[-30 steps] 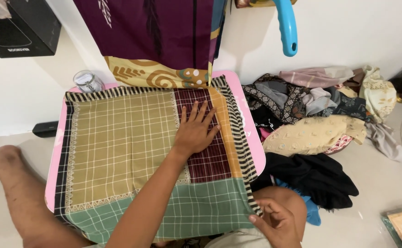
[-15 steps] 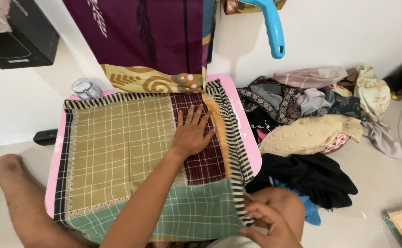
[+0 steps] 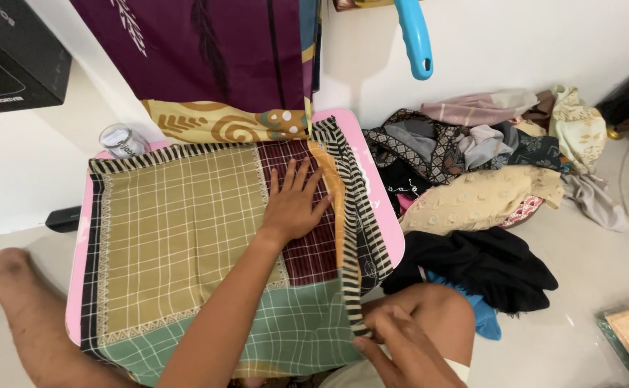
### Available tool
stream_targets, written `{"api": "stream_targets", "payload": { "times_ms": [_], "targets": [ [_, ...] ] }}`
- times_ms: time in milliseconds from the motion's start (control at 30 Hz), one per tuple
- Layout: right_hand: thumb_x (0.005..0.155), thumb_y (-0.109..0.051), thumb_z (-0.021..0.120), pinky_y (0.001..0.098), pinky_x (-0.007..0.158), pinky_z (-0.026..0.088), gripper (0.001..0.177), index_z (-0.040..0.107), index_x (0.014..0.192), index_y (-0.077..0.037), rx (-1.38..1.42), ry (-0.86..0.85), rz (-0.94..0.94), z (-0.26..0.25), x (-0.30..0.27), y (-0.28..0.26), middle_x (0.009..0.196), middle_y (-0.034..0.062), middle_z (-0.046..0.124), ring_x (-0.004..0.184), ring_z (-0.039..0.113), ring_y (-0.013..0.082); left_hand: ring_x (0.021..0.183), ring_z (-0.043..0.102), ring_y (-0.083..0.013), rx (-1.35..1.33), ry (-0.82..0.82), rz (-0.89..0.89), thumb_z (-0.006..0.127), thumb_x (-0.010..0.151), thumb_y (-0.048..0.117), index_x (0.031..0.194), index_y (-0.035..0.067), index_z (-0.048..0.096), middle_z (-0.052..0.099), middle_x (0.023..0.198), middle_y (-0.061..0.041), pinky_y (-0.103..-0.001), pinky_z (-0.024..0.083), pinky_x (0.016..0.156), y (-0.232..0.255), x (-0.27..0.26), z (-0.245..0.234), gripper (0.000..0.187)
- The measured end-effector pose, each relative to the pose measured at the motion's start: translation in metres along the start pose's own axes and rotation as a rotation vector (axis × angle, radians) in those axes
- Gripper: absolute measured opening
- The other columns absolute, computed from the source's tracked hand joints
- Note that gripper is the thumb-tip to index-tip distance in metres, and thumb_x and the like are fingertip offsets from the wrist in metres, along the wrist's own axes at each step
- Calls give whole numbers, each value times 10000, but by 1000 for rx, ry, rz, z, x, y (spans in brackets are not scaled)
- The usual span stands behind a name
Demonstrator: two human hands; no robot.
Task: Folding a checkered hijab into a neat rectangular shape on a small table.
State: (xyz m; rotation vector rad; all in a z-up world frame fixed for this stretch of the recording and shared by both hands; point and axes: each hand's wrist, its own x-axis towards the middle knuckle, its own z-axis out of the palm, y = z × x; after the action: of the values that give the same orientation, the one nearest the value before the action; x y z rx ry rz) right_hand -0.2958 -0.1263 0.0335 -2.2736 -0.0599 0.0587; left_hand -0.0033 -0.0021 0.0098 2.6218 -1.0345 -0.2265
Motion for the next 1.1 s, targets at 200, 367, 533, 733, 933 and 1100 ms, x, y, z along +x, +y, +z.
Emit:
{"api": "stream_targets", "payload": {
  "times_ms": [200, 367, 533, 733, 933, 1100],
  "targets": [
    [1008, -395, 682, 464, 1077, 430, 277, 638, 1023, -121, -45, -33, -209, 7, -9, 9, 1149, 163, 732, 1319, 560, 296, 1586, -40, -327, 19, -16, -6, 147, 1009, 617, 1648, 197, 163, 57, 1727, -123, -608, -71, 1230, -1, 1, 2, 765],
    [1062, -290, 657, 510, 1189, 339, 330, 515, 830, -104, -19, -120, -367, -17, 12, -48, 752, 27, 505, 683, 569, 183, 1587, -44, -326, 26, -22, -19, 155, 1017, 596, 1650, 208, 159, 49, 1730, -114, -602, -74, 1232, 0, 0, -1, 742],
    [1104, -469, 480, 377, 829, 402, 450, 643, 1105, -49, -39, -192, -394, -24, 16, -62, 960, 105, 697, 905, 524, 265, 1587, -39, -323, 22, -7, -5, 139, 1013, 602, 1647, 201, 173, 62, 1728, -119, -610, -75, 1230, -2, 1, 2, 751],
    [1102, -312, 556, 466, 1058, 353, 340, 596, 1347, -79, -130, -171, -589, -16, 32, -59, 907, 75, 580, 850, 609, 274, 1588, -37, -324, 19, 9, 1, 119, 1016, 602, 1648, 221, 170, 62, 1730, -106, -613, -68, 1231, -6, 4, 7, 739],
    [1060, -291, 572, 415, 799, 439, 401, 611, 1373, -44, -245, 125, -501, 8, 56, -95, 934, 76, 678, 874, 604, 280, 1583, -84, -369, 39, -102, -32, 293, 1028, 514, 1657, 179, 84, -9, 1730, -148, -612, -101, 1232, 6, -3, -11, 743],
    [1057, -131, 638, 450, 813, 487, 205, 702, 1126, 51, -275, 362, -737, 25, 79, -161, 988, 170, 722, 881, 673, 304, 1591, -64, -375, 487, 194, 62, 554, 999, 351, 1687, 228, 73, -30, 1744, -137, -660, 1, 1235, -61, 28, 93, 849]
  ]
}}
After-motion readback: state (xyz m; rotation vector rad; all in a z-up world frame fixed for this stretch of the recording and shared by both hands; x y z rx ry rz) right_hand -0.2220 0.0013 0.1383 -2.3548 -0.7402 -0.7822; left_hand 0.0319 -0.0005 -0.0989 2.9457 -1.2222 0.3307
